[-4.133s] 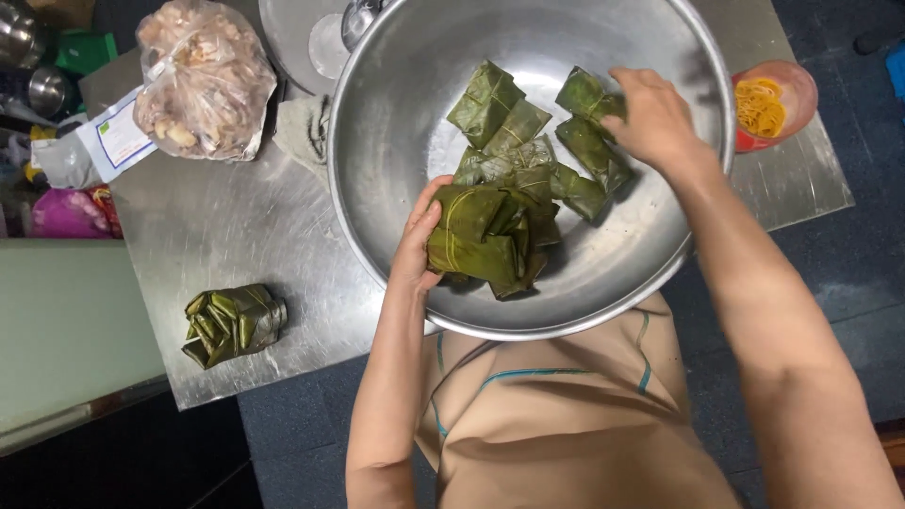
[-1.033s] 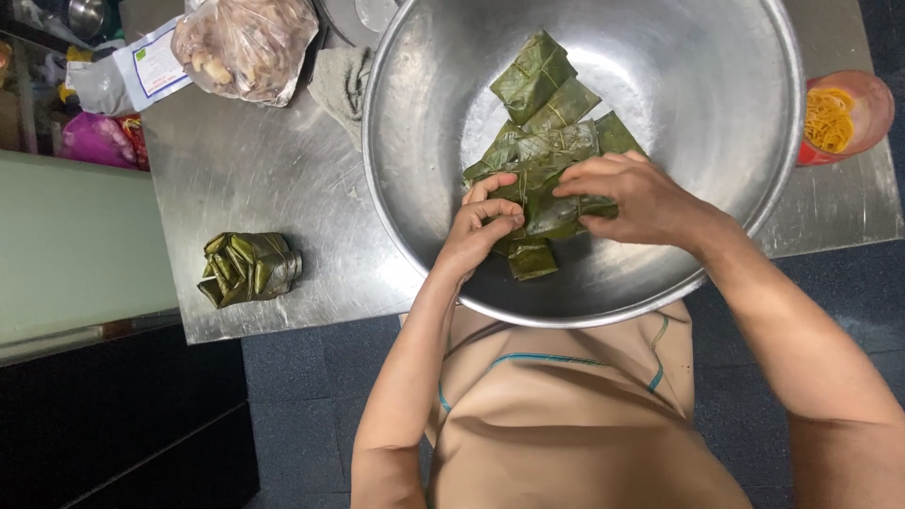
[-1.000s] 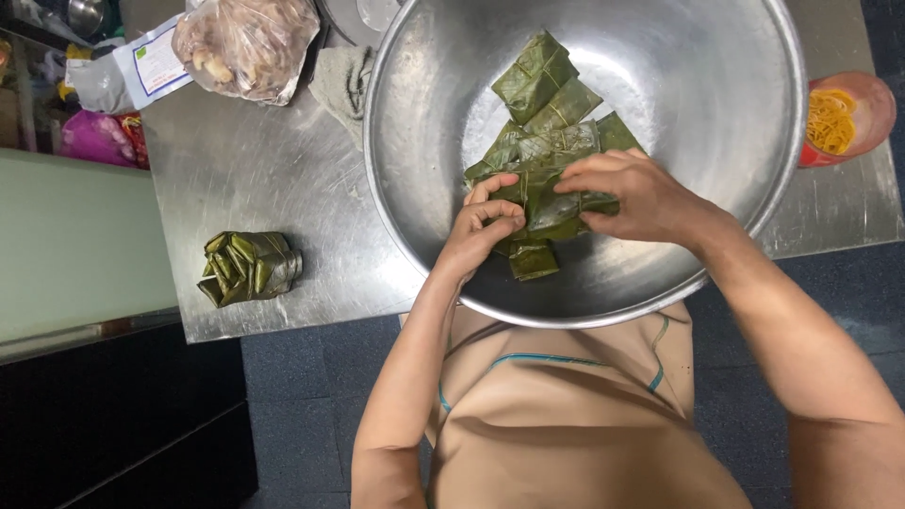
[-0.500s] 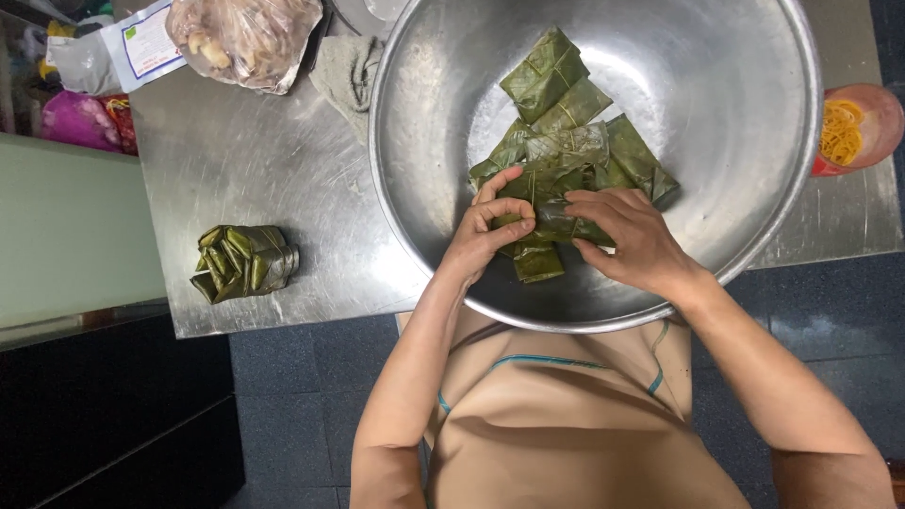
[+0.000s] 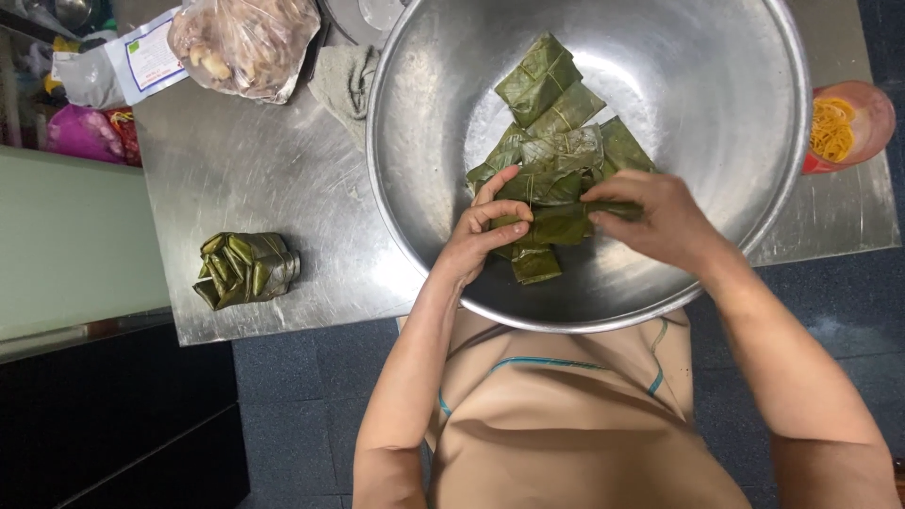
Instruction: Organizing and inspecting leaf-wrapped food packets in a large metal bowl on a production floor.
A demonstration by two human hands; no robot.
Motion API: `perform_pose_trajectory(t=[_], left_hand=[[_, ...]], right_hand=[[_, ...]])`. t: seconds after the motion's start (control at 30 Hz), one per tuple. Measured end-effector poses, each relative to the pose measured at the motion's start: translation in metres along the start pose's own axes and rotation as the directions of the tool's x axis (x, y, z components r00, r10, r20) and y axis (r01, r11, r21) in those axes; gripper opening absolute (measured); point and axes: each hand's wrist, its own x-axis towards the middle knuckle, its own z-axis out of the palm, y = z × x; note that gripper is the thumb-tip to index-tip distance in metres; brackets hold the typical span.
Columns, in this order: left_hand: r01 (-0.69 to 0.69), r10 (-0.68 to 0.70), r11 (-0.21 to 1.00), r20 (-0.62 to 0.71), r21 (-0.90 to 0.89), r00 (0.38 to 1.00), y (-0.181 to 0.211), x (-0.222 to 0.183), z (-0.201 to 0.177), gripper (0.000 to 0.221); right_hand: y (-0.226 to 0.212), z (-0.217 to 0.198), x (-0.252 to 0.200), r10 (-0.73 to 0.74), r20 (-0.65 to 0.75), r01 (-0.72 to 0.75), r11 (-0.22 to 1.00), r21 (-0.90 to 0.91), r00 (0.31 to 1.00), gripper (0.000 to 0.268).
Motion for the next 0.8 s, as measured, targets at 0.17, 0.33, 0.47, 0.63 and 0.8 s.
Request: perform_pose_trajectory(t=[0.17, 0.33, 0.47, 0.63, 0.8], left_hand=[[0.021, -0.021, 0.999, 0.017, -0.030, 1.000, 0.001, -0.002, -0.001, 0.018], [0.034, -0.032, 0.999, 0.041, -0.032, 0.999, 0.001, 0.000, 0.001, 0.021], [0.022, -0.021, 1.000, 0.044, -0.020, 0.999, 0.000, -0.001, 0.000, 0.019], [0.018, -0.018, 0.999, 0.001, 0.046, 1.000, 0.005, -0.003, 0.009, 0.022], [0.005, -0.006, 0.995, 0.007, 0.102, 1.000, 0.008, -0.003, 0.018, 0.024]], right_hand=[[0.003, -0.006, -0.001, 0.262, -0.014, -0.255, 0.949, 0.185, 0.965, 0.027], [0.011, 0.007, 0.012, 0.320, 0.034, -0.314, 0.895, 0.318, 0.947, 0.021], [0.007, 0.023, 0.023, 0.373, 0.022, -0.348, 0.841, 0.415, 0.927, 0.020], [0.007, 0.025, 0.021, 0.433, -0.094, -0.343, 0.811, 0.473, 0.896, 0.019], [0.019, 0.056, 0.004, 0.310, -0.310, -0.232, 0.936, 0.264, 0.899, 0.009]])
